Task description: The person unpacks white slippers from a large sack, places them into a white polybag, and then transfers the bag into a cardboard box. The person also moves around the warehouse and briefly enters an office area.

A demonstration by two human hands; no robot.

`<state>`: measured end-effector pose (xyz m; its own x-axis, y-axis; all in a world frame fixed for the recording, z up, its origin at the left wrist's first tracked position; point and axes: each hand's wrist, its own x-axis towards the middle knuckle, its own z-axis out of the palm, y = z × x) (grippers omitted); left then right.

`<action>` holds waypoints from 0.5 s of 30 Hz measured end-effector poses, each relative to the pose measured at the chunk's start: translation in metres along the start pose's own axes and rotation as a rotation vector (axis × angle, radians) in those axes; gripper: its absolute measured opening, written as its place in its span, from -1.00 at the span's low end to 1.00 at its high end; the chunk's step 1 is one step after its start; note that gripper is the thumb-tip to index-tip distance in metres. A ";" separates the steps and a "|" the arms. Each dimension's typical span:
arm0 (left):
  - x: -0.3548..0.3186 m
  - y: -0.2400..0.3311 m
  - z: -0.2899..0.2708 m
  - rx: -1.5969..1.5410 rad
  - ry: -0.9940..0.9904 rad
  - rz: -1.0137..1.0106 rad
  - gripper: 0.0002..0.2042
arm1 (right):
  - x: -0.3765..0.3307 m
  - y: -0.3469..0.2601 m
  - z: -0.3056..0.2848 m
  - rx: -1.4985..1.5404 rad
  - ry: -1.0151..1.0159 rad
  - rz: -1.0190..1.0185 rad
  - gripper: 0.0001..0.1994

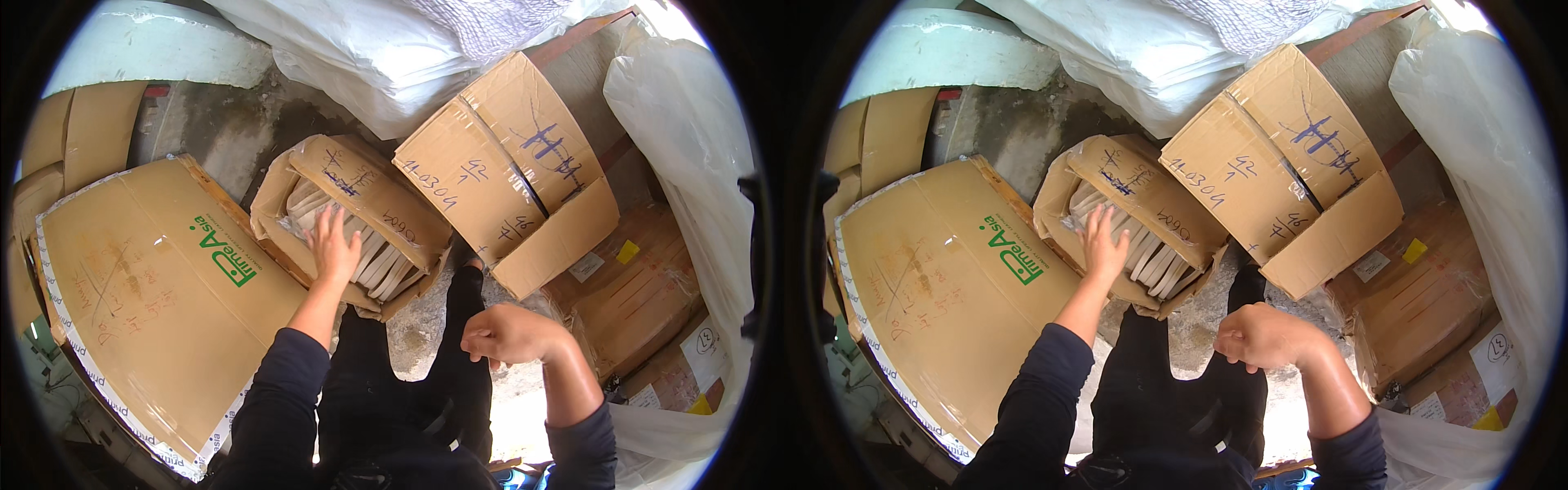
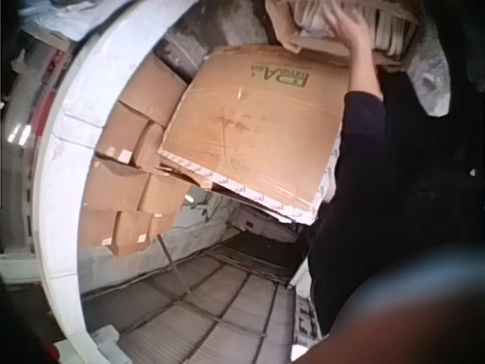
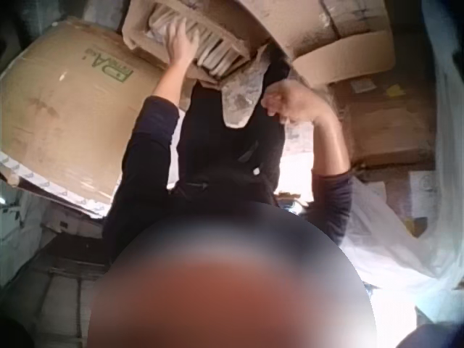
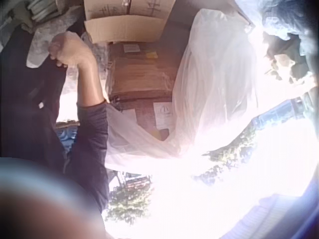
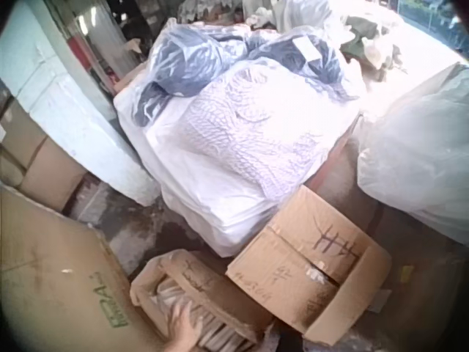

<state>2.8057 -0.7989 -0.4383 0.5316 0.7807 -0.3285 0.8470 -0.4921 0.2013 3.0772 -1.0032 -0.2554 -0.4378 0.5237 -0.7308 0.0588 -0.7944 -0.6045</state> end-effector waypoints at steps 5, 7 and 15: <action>0.095 -0.230 -0.019 0.191 0.140 -0.220 -0.20 | 0.284 0.286 0.067 1.171 0.722 0.442 -0.73; 0.134 -0.283 -0.004 -0.018 0.002 -0.176 -0.30 | 0.354 0.372 0.074 1.417 1.096 0.442 -0.71; 0.179 -0.340 0.051 -0.124 0.170 -0.142 -0.57 | 0.438 0.492 0.007 1.701 1.535 0.107 -0.63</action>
<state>2.6132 -0.5113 -0.6127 0.3913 0.8975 -0.2033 0.9018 -0.3298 0.2793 2.9081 -1.1673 -0.8703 0.3387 -0.4144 -0.8447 -0.8862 0.1612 -0.4344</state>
